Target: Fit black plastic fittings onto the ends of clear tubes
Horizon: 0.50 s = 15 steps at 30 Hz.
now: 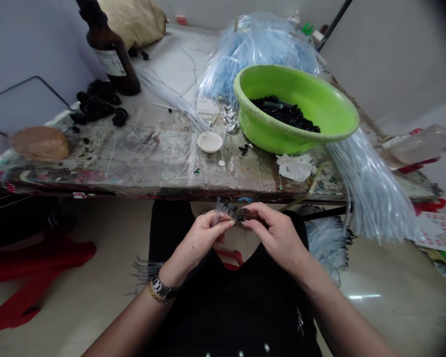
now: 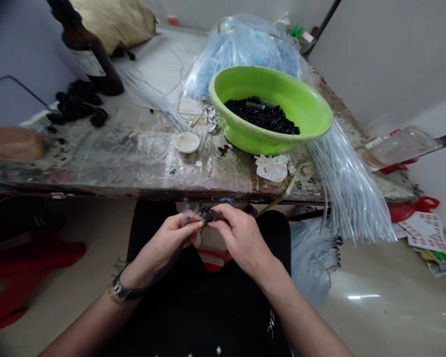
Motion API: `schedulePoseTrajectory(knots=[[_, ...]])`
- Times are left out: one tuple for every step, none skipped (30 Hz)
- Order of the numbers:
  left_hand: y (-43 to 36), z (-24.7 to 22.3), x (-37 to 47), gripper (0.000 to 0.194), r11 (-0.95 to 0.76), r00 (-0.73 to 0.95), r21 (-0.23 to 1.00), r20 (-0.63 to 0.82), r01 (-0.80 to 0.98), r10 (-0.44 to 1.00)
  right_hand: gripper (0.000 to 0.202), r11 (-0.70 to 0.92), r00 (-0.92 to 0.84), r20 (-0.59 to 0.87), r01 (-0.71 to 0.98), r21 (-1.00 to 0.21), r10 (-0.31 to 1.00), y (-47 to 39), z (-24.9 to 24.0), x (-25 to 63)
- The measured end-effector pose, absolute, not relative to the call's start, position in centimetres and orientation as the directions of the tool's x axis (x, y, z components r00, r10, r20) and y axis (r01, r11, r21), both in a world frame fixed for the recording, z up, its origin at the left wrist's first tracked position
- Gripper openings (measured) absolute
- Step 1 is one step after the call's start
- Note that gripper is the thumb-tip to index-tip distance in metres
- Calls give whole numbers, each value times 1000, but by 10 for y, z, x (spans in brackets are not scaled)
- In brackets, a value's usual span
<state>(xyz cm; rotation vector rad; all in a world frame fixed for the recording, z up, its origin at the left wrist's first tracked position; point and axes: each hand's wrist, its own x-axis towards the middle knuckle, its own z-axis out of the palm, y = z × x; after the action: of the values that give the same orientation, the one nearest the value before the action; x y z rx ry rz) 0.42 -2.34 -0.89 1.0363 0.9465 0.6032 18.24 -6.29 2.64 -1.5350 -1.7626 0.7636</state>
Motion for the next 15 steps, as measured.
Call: schedulePoseTrajectory(knots=[[-22, -10, 3, 17, 410, 484, 912, -359, 2, 798, 14, 123, -54, 112, 581, -805, 992, -62, 28, 183], [-22, -11, 1, 16, 402, 482, 916, -354, 3, 802, 15, 114, -21, 125, 570, -814, 992, -61, 30, 183], [-21, -12, 0, 16, 386, 477, 922, -345, 14, 808, 16, 117, 6, 147, 570, -814, 989, -60, 31, 182], [-21, -13, 0, 15, 364, 474, 931, -335, 33, 814, 17, 133, 19, 176, 579, -804, 984, -60, 33, 181], [-21, -13, -1, 15, 337, 471, 940, -323, 57, 821, 16, 156, 12, 204, 596, -788, 979, -59, 33, 180], [-21, -12, -1, 14, 306, 470, 948, -308, 82, 827, 16, 185, -6, 231, 615, -767, 973, -58, 34, 178], [-21, -12, -1, 14, 274, 470, 956, -291, 105, 834, 17, 210, -28, 250, 634, -744, 968, -57, 35, 175], [-22, -11, 0, 14, 245, 471, 961, -275, 125, 838, 18, 228, -49, 259, 651, -724, 964, -56, 35, 173], [-22, -10, 0, 14, 220, 470, 966, -259, 138, 844, 19, 239, -68, 261, 663, -709, 963, -56, 35, 170], [-23, -9, 0, 15, 201, 466, 969, -246, 146, 850, 19, 245, -84, 258, 673, -698, 963, -55, 36, 167], [-23, -9, 1, 15, 190, 464, 971, -238, 147, 854, 17, 250, -95, 255, 680, -689, 962, -55, 36, 164], [-23, -8, 1, 16, 191, 462, 971, -236, 142, 855, 15, 254, -104, 253, 686, -682, 962, -55, 36, 162], [-23, -8, 1, 17, 204, 461, 970, -241, 130, 854, 13, 257, -110, 253, 690, -676, 961, -55, 35, 160], [-22, -8, 0, 17, 227, 462, 968, -251, 109, 851, 13, 261, -112, 257, 694, -671, 960, -56, 35, 158], [-22, -8, -1, 17, 260, 467, 962, -268, 85, 842, 13, 264, -111, 262, 697, -667, 959, -57, 34, 157]])
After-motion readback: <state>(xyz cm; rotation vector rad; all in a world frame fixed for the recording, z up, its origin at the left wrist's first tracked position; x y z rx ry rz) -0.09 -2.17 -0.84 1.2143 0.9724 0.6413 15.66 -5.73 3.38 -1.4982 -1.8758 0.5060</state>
